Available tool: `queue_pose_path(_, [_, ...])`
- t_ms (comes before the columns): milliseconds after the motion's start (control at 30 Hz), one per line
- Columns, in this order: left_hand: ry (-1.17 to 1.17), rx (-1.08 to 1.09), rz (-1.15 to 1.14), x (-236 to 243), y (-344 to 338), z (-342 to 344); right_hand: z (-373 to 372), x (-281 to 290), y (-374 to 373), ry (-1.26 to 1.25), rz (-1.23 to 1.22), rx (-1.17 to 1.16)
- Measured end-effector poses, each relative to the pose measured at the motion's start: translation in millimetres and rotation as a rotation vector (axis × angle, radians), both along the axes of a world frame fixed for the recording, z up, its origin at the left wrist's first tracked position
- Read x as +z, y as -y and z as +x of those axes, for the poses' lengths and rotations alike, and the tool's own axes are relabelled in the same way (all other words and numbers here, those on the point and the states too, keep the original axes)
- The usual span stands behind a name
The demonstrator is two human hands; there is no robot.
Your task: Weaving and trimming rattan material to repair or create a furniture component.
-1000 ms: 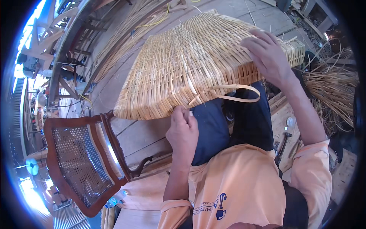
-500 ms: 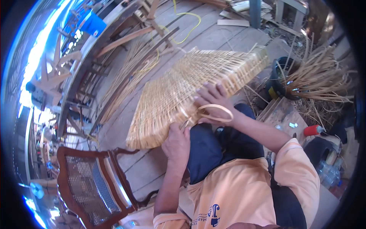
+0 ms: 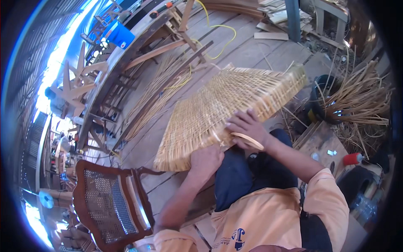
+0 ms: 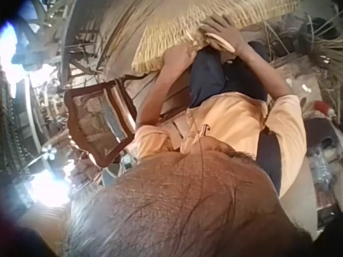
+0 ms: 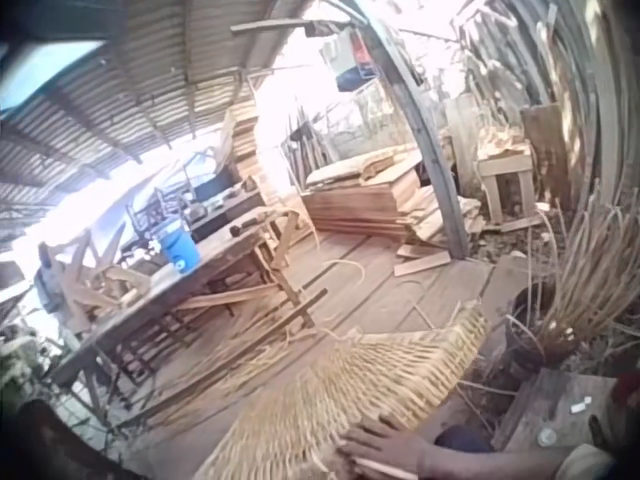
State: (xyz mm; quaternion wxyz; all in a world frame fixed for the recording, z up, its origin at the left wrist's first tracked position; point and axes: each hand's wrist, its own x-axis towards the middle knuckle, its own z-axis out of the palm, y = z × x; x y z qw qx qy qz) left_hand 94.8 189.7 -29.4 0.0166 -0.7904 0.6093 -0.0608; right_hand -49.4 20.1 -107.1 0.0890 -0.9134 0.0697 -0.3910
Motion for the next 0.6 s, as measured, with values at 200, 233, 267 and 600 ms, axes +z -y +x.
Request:
queue_pose_path(200, [0.036,-0.031,0.415,66,-96,65,-13,7,22,-0.035,0.049,0.072])
queue_pose_path(233, [0.038,-0.108,0.282,67,-109,74,-16,8,24,-0.036,0.045,0.072])
queue_pose_path(267, [0.042,-0.161,0.205,65,-119,83,-15,8,24,-0.051,0.005,0.067])
queue_pose_path(600, [-0.005,-0.111,0.121,54,-211,111,-16,9,28,-0.128,0.054,-0.003])
